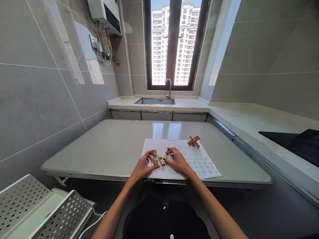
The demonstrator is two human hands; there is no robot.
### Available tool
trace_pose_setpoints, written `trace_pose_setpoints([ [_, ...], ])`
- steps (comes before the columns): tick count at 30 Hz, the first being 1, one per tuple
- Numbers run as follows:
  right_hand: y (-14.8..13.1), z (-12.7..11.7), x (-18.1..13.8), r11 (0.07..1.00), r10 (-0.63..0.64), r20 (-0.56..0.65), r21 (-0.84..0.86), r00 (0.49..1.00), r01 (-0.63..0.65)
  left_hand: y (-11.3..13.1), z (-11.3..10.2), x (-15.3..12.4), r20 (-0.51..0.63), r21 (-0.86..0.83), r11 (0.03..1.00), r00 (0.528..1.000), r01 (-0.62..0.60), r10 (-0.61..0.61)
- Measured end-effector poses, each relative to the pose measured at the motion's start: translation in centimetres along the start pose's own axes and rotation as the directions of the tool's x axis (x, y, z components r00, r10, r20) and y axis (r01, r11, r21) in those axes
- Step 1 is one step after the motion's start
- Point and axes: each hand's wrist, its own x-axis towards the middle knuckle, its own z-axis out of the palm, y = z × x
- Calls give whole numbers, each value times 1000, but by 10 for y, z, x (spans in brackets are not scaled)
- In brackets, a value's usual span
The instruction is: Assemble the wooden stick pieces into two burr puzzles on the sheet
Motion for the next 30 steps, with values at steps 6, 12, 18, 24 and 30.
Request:
trace_pose_setpoints([
  [6,0,1,-7,992,43,-87,120,995,-33,-5,3,1,-40,29,999,999,33,-32],
  [12,1,4,-10,1000,8,-68,21,998,-6,-9,5,2,-50,35,999,998,24,-22],
  [18,3,2,-13,992,4,2,-127,1000,-4,-5,4,2,-49,32,998,998,51,-49],
  [24,-20,-2,-21,984,-85,-33,-161,996,79,-5,2,0,-1,-13,999,999,32,-32],
  [30,-34,7,-24,946,-175,-37,-282,984,158,-5,2,-1,6,-47,999,1000,4,-3],
])
